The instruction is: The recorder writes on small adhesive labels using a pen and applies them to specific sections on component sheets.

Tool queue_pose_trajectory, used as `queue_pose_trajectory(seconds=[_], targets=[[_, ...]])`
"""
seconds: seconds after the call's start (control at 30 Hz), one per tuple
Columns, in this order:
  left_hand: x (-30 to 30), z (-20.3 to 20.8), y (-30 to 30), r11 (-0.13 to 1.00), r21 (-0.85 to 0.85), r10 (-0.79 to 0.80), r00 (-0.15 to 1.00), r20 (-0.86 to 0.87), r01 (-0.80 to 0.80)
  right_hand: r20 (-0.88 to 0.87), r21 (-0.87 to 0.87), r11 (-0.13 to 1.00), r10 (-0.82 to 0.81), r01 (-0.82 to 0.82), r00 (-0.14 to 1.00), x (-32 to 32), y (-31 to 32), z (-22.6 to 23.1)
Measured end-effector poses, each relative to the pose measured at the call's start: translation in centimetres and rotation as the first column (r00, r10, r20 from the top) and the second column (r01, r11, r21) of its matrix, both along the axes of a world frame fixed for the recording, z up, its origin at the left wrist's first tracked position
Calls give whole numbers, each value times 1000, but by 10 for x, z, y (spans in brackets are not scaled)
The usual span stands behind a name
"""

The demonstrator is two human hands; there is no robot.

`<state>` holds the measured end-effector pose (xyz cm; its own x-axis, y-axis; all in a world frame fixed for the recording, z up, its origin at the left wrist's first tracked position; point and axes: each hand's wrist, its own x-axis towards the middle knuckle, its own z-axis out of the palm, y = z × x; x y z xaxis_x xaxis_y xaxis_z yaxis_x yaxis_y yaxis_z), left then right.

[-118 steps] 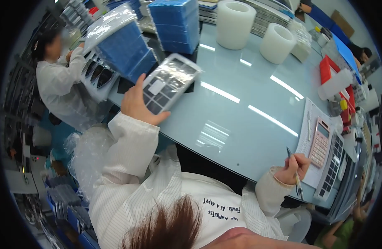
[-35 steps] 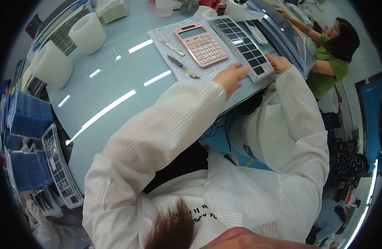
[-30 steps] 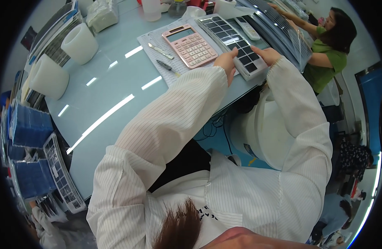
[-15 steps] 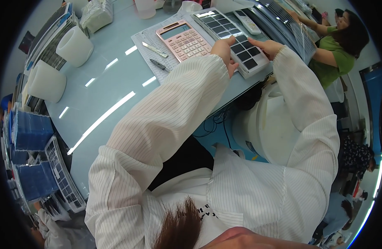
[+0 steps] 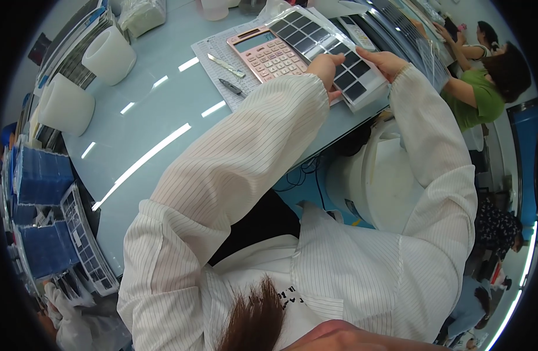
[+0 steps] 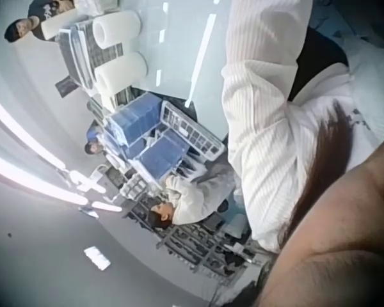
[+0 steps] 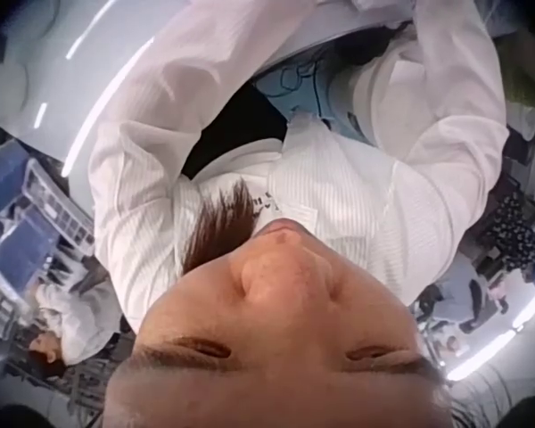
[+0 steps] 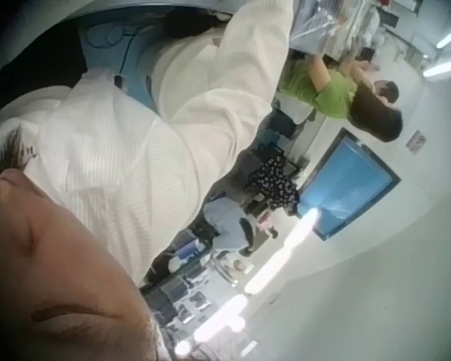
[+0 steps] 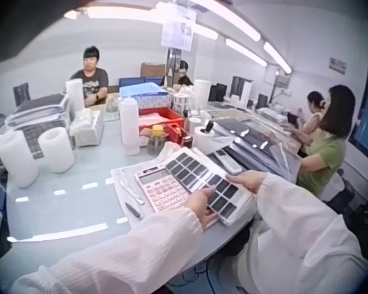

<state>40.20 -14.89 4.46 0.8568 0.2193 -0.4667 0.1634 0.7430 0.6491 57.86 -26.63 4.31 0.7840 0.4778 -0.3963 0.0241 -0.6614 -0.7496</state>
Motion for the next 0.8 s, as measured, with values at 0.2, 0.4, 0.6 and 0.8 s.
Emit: queue_pose_trajectory(seconds=[0.2,0.4,0.6,0.8], targets=[[12,-1,10,894,400,-141,975,-173,200,26,-35,992,125,-124,992,-5,16,0],[-7,-6,13,963,261,-62,997,-52,73,42,172,973,151,-156,988,-12,1,5],[-67,16,28,890,455,77,993,-86,-29,-415,666,721,145,191,898,-112,-18,29],[-167,50,60,829,545,87,991,100,-127,-205,765,639,126,79,971,-262,20,14]])
